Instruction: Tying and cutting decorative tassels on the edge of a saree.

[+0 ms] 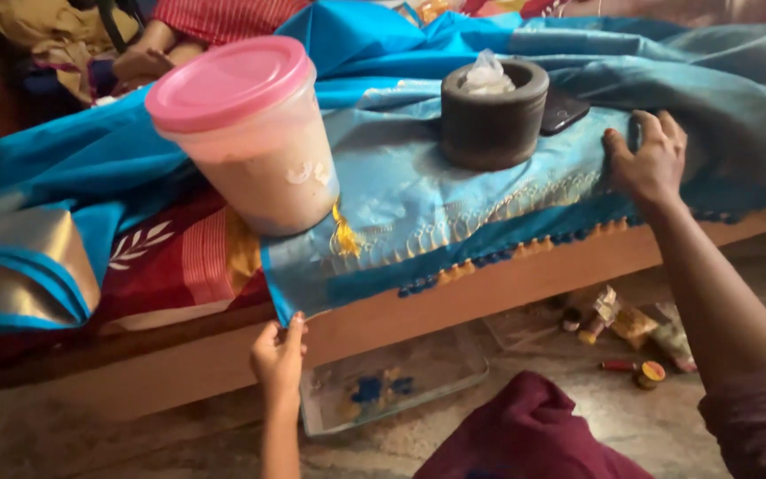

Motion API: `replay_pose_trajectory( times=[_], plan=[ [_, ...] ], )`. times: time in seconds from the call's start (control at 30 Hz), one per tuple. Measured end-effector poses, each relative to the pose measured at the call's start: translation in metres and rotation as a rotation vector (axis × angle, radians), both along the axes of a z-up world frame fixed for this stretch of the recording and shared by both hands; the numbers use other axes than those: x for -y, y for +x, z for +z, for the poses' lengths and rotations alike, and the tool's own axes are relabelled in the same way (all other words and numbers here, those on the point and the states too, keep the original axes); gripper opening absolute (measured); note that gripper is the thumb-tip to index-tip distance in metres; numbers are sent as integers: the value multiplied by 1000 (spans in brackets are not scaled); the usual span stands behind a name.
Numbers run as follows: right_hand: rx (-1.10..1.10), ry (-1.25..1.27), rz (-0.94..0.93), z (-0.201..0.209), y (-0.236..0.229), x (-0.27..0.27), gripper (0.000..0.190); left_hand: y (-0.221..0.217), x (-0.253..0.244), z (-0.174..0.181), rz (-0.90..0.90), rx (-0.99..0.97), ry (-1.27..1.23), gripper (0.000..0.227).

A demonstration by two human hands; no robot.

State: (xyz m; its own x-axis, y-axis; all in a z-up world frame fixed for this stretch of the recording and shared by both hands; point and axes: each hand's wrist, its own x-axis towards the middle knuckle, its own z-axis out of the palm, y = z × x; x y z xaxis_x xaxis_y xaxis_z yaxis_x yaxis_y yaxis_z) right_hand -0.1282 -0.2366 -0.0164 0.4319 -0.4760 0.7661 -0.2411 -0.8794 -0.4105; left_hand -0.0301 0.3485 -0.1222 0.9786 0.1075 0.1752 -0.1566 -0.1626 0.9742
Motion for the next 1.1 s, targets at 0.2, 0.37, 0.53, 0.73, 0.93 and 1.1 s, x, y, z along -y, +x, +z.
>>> replay_pose_trajectory(
  times=[0.2, 0.37, 0.53, 0.73, 0.93, 1.1],
  plan=[
    [-282, -67, -149, 9, 5, 49, 63, -66, 81, 132, 185, 814, 410, 26],
    [-407, -75, -158, 19, 19, 70, 71, -26, 226, 218, -186, 1238, 403, 28],
    [-278, -210, -179, -24, 39, 103, 72, 58, 336, 218, -230, 1326, 489, 43],
    [-308, 15, -131, -2, 25, 62, 71, 88, 359, 224, -352, 1396, 656, 50],
    [-303, 11, -151, 3, 24, 62, 70, 103, 340, 242, -373, 1484, 926, 68],
    [-315, 26, -130, 2, 22, 59, 75, 115, 275, 246, -400, 1418, 1056, 67]
  ],
)
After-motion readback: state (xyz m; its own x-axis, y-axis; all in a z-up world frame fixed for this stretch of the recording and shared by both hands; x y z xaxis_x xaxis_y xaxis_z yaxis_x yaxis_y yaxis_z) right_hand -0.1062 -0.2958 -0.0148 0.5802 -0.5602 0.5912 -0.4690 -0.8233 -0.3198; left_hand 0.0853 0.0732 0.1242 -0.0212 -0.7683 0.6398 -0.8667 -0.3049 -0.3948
